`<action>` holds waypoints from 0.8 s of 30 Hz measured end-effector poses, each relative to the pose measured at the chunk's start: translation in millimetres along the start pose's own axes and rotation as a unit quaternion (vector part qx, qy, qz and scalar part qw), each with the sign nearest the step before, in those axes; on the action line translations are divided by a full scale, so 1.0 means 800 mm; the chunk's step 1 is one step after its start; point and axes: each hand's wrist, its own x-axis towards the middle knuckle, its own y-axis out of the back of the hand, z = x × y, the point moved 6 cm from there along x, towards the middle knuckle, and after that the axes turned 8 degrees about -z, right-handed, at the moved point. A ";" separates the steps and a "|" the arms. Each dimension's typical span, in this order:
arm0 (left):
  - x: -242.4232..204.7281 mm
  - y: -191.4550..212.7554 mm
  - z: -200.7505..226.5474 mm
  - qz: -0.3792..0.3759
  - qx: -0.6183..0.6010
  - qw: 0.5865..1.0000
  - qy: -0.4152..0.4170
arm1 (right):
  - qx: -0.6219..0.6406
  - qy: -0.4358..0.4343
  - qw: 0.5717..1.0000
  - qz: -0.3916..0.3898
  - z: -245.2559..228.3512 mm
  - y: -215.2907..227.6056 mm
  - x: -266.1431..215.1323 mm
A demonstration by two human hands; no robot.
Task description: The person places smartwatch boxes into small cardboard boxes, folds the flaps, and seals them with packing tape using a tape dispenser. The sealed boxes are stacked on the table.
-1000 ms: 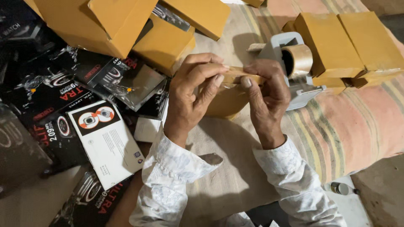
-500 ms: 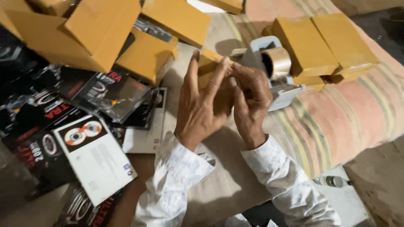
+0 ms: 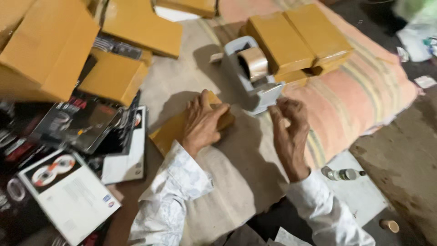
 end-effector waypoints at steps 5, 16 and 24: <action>0.055 -0.031 0.009 -0.005 0.021 1.000 0.011 | -0.067 -0.062 0.996 -0.024 0.038 0.030 0.073; 0.080 -0.037 0.029 0.075 0.050 0.992 0.087 | -0.060 -0.285 0.950 -0.116 0.097 -0.020 0.112; 0.073 -0.019 0.034 0.185 0.025 0.981 0.053 | 0.153 -0.233 0.950 -0.138 0.055 0.024 0.112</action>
